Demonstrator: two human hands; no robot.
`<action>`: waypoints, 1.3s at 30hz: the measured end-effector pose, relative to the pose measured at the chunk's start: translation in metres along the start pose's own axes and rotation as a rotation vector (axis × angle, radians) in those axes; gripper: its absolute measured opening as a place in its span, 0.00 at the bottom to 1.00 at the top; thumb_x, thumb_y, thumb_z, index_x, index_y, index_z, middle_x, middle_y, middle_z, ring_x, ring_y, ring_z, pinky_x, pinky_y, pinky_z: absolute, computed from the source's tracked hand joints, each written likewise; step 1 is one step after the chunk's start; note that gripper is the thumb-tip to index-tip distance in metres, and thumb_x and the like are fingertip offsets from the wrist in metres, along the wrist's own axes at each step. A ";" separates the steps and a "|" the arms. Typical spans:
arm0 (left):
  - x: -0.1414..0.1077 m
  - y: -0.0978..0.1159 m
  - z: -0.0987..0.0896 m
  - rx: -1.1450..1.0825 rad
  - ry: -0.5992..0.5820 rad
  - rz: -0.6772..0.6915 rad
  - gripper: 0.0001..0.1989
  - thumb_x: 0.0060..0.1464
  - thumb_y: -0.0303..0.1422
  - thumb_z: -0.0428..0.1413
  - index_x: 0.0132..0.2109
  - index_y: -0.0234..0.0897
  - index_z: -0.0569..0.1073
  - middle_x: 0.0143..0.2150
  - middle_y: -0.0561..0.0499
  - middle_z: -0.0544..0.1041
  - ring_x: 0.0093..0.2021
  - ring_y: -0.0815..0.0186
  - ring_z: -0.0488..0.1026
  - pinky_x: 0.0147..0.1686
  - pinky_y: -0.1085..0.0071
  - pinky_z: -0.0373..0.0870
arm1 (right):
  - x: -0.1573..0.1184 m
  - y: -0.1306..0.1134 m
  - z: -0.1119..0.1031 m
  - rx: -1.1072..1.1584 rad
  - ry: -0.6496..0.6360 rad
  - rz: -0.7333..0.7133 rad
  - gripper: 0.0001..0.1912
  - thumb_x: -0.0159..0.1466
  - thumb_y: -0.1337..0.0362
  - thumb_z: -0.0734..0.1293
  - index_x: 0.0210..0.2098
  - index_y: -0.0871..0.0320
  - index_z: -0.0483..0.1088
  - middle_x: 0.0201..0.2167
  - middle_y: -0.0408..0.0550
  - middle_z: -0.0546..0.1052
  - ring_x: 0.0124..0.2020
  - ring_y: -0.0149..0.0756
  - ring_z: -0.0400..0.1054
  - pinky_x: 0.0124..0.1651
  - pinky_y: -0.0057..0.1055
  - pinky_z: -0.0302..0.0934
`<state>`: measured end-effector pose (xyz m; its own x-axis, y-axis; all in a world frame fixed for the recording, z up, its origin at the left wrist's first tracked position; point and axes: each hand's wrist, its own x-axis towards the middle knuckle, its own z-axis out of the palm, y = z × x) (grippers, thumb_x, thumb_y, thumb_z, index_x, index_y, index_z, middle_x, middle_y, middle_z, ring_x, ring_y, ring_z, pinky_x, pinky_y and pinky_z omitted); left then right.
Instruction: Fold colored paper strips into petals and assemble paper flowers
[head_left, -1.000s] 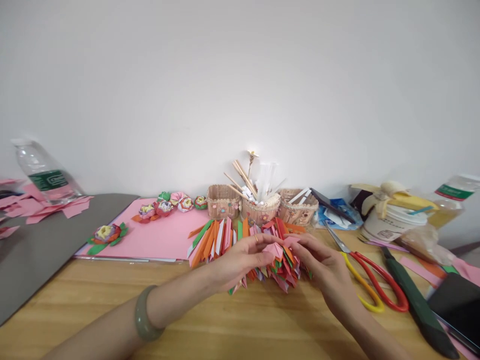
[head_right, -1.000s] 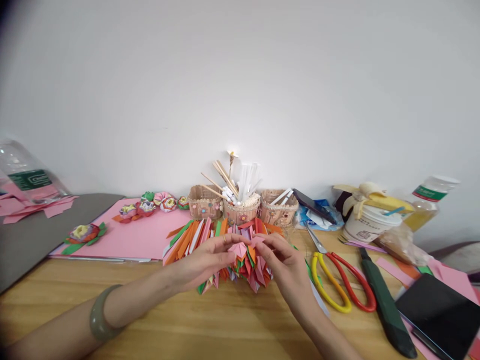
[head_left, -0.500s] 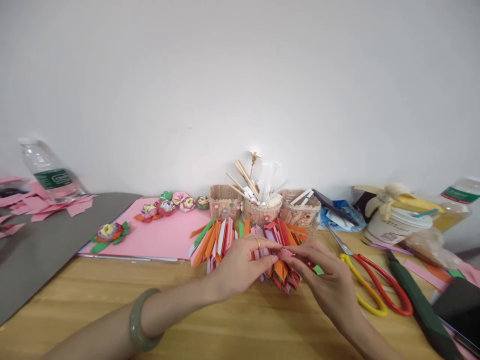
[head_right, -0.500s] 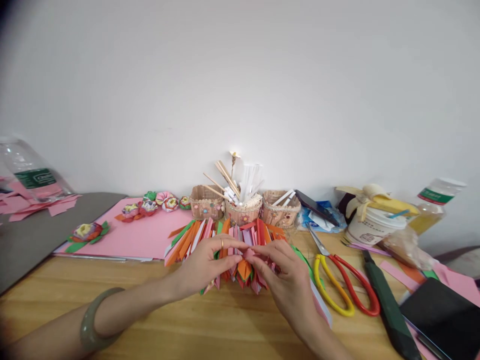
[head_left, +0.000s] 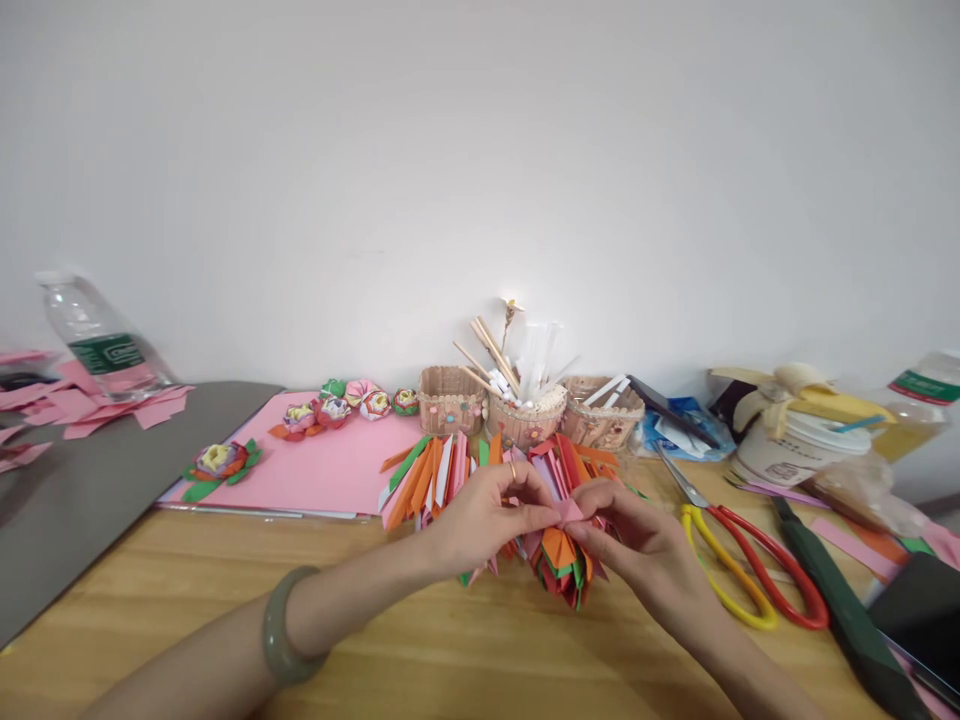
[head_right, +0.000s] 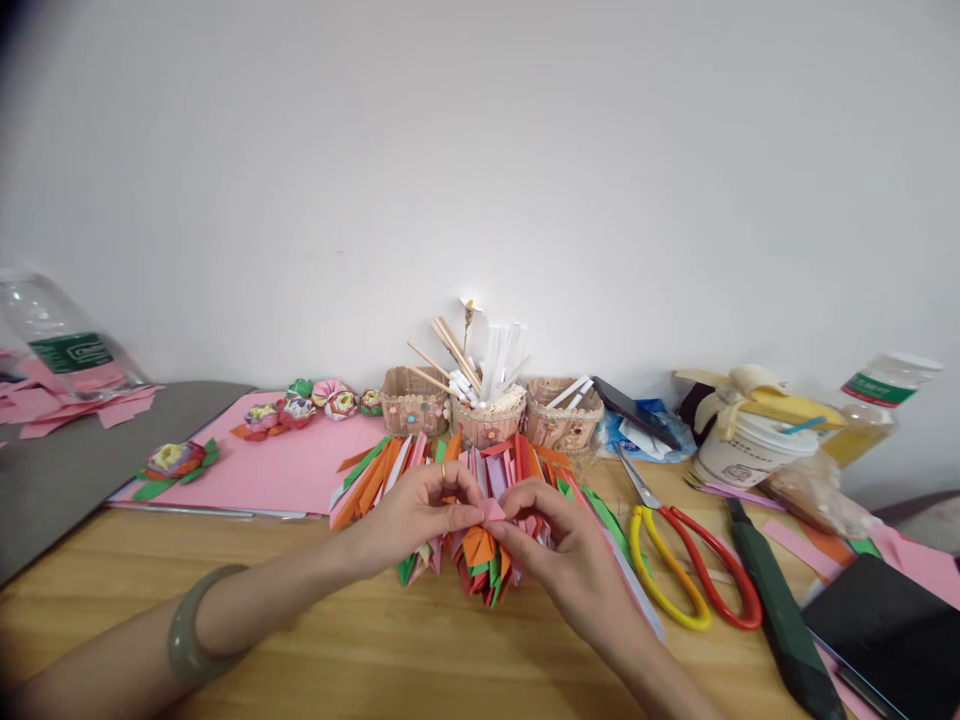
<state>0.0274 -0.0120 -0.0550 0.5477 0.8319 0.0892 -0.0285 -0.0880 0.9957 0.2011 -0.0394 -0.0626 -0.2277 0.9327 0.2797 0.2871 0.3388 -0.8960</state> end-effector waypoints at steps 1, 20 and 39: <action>0.001 -0.002 -0.001 -0.020 -0.004 0.008 0.13 0.46 0.39 0.58 0.27 0.33 0.66 0.23 0.56 0.67 0.22 0.75 0.63 0.25 0.77 0.60 | 0.000 0.000 0.001 0.070 -0.022 0.060 0.09 0.58 0.58 0.66 0.27 0.57 0.65 0.24 0.41 0.68 0.23 0.29 0.61 0.25 0.25 0.58; 0.004 -0.008 -0.002 -0.145 -0.025 -0.138 0.13 0.42 0.37 0.60 0.28 0.32 0.68 0.20 0.56 0.70 0.17 0.77 0.66 0.18 0.80 0.61 | 0.001 0.000 0.006 0.159 -0.055 0.227 0.14 0.55 0.54 0.67 0.27 0.60 0.67 0.22 0.41 0.69 0.24 0.27 0.61 0.26 0.24 0.55; 0.000 -0.002 -0.001 0.170 0.057 -0.112 0.05 0.43 0.30 0.55 0.25 0.34 0.65 0.21 0.56 0.67 0.20 0.73 0.64 0.21 0.76 0.58 | -0.002 -0.001 0.008 -0.269 -0.062 -0.033 0.08 0.62 0.62 0.60 0.28 0.58 0.67 0.22 0.42 0.70 0.24 0.29 0.62 0.26 0.23 0.56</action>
<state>0.0265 -0.0109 -0.0574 0.4909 0.8711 -0.0161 0.1744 -0.0802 0.9814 0.1938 -0.0426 -0.0654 -0.2949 0.9141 0.2782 0.5131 0.3971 -0.7609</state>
